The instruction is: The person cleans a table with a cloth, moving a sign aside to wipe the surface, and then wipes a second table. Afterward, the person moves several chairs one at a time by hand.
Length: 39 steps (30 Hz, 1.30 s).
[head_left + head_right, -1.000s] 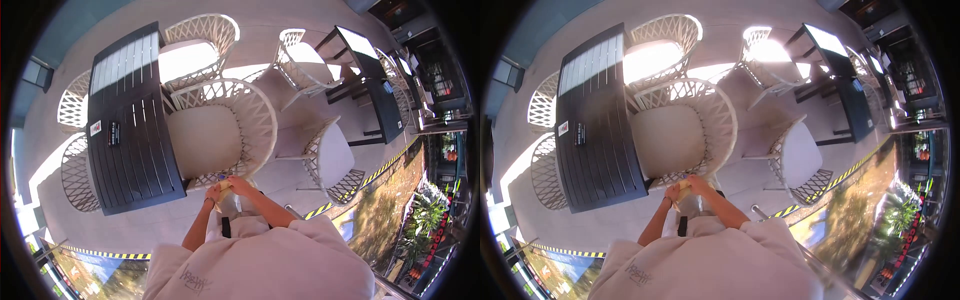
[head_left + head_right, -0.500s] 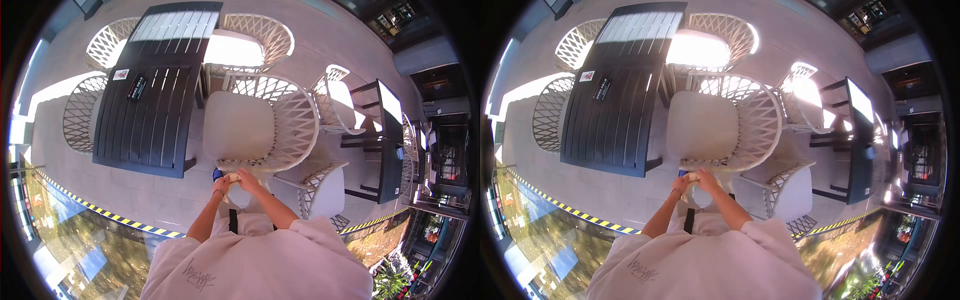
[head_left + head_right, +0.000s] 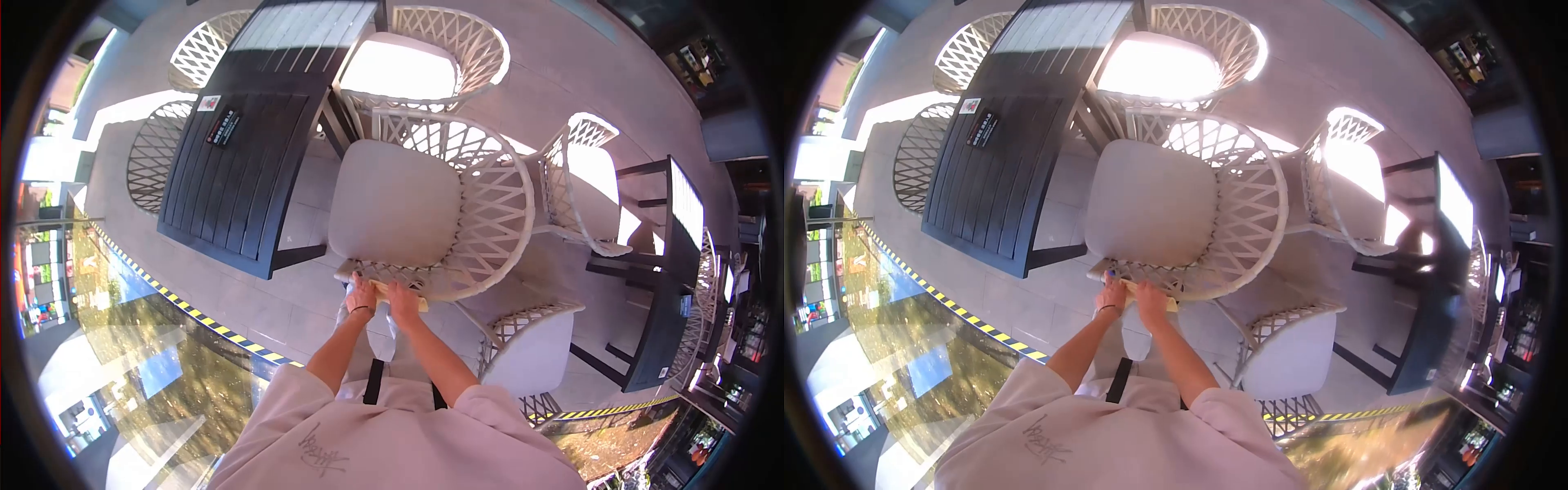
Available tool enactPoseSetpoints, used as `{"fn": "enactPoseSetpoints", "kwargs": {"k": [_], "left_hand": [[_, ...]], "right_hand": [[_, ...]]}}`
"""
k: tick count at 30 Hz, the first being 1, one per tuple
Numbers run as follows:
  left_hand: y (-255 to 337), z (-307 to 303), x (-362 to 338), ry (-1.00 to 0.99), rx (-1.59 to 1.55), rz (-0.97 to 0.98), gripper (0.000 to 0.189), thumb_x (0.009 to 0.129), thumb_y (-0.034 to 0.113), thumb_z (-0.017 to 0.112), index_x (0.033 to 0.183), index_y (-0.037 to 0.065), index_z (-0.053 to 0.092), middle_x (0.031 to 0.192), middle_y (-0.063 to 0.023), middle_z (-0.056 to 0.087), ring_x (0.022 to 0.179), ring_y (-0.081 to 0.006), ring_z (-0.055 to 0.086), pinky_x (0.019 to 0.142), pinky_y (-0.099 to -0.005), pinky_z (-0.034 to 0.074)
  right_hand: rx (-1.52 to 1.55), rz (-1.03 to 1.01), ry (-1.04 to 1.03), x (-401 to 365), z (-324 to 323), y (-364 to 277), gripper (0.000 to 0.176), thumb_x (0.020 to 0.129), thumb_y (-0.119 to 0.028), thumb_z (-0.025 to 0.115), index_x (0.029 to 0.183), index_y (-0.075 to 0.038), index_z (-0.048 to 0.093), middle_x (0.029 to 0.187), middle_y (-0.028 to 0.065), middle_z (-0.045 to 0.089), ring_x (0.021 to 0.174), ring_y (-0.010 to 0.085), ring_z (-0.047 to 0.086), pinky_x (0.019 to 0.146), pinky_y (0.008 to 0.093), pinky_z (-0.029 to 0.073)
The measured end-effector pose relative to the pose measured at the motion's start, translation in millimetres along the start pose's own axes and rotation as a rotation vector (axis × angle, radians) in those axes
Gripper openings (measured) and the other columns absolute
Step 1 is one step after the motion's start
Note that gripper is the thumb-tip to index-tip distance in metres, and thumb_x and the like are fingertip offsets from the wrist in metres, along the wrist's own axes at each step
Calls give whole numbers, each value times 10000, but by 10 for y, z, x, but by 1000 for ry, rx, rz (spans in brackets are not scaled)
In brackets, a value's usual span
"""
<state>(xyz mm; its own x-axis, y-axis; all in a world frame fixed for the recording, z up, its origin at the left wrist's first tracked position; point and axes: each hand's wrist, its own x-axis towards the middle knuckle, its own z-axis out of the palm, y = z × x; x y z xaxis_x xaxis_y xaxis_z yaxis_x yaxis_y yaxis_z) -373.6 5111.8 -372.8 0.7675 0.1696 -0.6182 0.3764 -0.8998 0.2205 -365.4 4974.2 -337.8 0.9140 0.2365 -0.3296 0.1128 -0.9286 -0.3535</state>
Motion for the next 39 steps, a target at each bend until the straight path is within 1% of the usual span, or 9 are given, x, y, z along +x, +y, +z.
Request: {"fn": "enactPoseSetpoints", "kwargs": {"k": [5, 7, 11, 15, 20, 23, 29, 35, 39], "left_hand": [[1144, -519, -470, -239, -85, 59, 415, 994, 397, 405, 1156, 59, 583, 1334, -171, 547, 1080, -384, 622, 883, -494, 508], [1463, -73, -387, -172, -17, 508, 416, 990, 398, 425, 1136, 27, 541, 1186, -188, 625, 1048, -387, 634, 878, -498, 505], [2554, 95, -406, -113, -137, 490, 361, 989, 367, 449, 1096, 32, 527, 1125, -209, 639, 944, -390, 663, 791, -501, 530], [3013, -352, -497, 23, -357, 442, 375, 982, 394, 457, 1066, 37, 537, 1007, -228, 664, 887, -417, 653, 741, -514, 523], [2180, -1015, -322, 61, -503, 369, 430, 966, 459, 482, 982, 39, 570, 886, -231, 672, 863, -439, 638, 730, -509, 502], [1335, -1445, -200, -17, -552, 337, 481, 946, 510, 501, 933, 41, 611, 905, -223, 673, 891, -443, 629, 742, -480, 503], [-68, -1954, 378, -71, -729, 171, 443, 833, 500, 686, 911, 65, 652, 870, -146, 708, 827, -243, 681, 754, -375, 516], [-598, -3195, 1031, -45, -579, 158, 468, 754, 463, 792, 988, 92, 629, 843, -113, 709, 800, -229, 680, 723, -355, 514], [-719, -4081, 1302, 12, -579, 57, 443, 784, 480, 763, 941, 83, 646, 817, -114, 706, 795, -242, 681, 710, -368, 511]], "right_hand": [[-98, -72, 106, -263, -199, 1081, 133, 867, -140, 576, 995, -106, 574, 957, 71, 652, 845, 277, 693, 670, 411, 568], [-152, -101, 97, -305, -571, 1608, 284, 862, -124, 579, 1143, -87, 557, 1029, 126, 660, 934, 295, 665, 758, 453, 539], [-35, 154, 47, -189, -1211, 2404, 216, 854, -121, 581, 1070, -114, 569, 1065, 114, 649, 945, 351, 638, 785, 481, 522], [-8, 251, 220, -122, -1888, 2087, 188, 856, -108, 582, 1040, -77, 559, 1048, 135, 649, 950, 385, 629, 777, 481, 517], [325, 200, 338, -65, -1955, 1399, 316, 821, -117, 652, 1118, -60, 563, 1053, 165, 654, 963, 392, 631, 784, 463, 517], [558, 79, 50, -22, -1874, 1041, 395, 798, -132, 696, 1166, -66, 567, 1044, 171, 663, 957, 370, 640, 801, 431, 518], [618, -148, -130, 777, -1558, 415, 280, 862, -129, 653, 1126, -49, 604, 955, 118, 684, 930, 279, 664, 792, 380, 507], [1192, 143, -143, 2361, -1398, -207, 181, 912, -113, 617, 1062, -11, 627, 898, 36, 682, 844, 85, 635, 705, 274, 502], [1211, 128, -103, 3320, -1787, -704, 148, 919, -150, 636, 983, -18, 654, 860, 19, 674, 708, 61, 608, 622, 223, 482]]}}
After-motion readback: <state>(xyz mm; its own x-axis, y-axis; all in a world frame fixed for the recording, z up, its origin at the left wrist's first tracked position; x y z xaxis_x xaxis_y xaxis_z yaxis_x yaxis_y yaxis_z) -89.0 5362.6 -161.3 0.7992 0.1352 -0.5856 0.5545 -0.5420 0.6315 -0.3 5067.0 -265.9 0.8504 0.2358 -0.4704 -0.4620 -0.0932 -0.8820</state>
